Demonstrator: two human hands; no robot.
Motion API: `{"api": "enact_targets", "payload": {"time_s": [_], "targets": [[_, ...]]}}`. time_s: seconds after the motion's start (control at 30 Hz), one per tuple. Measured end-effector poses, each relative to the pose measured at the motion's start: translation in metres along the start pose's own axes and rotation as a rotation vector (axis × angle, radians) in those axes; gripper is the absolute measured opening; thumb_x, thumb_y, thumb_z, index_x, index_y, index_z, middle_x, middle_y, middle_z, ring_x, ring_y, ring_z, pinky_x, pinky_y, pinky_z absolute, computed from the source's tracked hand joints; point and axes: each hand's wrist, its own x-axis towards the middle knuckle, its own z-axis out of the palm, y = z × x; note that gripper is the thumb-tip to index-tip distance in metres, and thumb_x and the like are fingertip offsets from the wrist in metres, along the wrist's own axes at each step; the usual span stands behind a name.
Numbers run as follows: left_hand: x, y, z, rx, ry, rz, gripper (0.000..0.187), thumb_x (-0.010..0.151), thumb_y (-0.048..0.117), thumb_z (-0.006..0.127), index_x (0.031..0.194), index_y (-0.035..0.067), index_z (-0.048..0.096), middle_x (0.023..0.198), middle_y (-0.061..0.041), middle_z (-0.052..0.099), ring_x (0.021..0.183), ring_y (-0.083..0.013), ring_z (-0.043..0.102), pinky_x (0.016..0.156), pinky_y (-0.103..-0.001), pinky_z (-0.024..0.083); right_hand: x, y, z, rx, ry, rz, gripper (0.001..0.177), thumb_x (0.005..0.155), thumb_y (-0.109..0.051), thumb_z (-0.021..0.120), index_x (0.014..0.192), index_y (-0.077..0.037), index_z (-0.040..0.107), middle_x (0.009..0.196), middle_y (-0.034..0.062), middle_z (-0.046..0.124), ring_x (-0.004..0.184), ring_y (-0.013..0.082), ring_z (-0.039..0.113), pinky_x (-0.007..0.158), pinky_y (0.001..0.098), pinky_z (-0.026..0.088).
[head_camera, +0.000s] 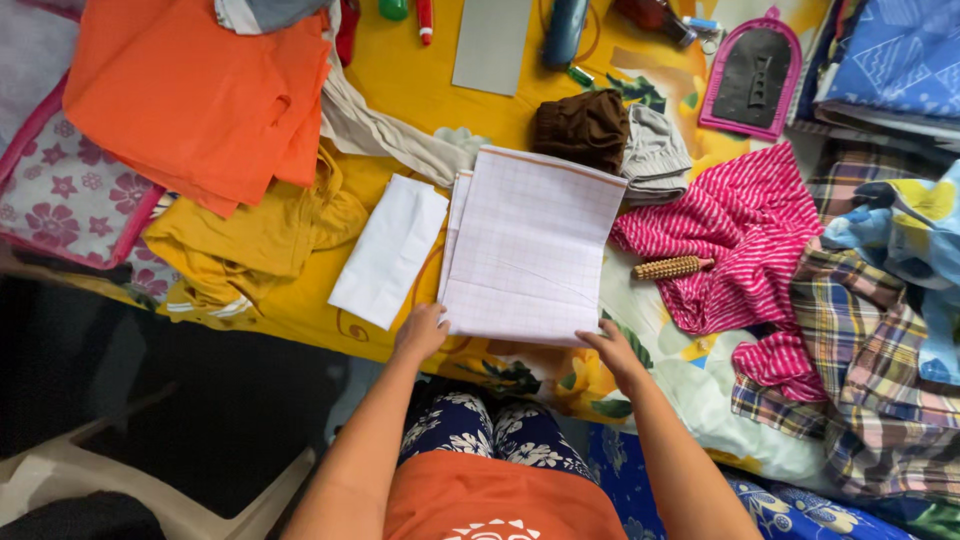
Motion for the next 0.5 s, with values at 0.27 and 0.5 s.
{"api": "enact_targets", "payload": {"time_s": [0.27, 0.5], "targets": [[0.059, 0.042, 0.009, -0.13, 0.175, -0.287, 0.058, 0.078, 0.036, 0.083, 0.126, 0.007, 0.065, 0.127, -0.021, 0.06, 0.118, -0.039, 0.059, 0.096, -0.048, 0.051, 0.045, -0.026, -0.003, 0.306, -0.003, 0.08, 0.052, 0.093, -0.038, 0.074, 0.129, -0.003, 0.06, 0.108, 0.0093, 0.065, 0.095, 0.0237, 0.061, 0.083, 0.0376, 0.048], [0.076, 0.041, 0.013, -0.137, 0.177, -0.266, 0.037, 0.081, 0.035, 0.083, 0.098, 0.004, 0.073, 0.111, -0.017, 0.067, 0.103, -0.0341, 0.065, 0.085, -0.046, 0.054, 0.039, -0.007, 0.022, 0.335, 0.075, 0.208, 0.048, 0.093, -0.037, 0.068, 0.13, -0.006, 0.065, 0.114, 0.0043, 0.071, 0.097, 0.0172, 0.065, 0.083, 0.0329, 0.05]]}}
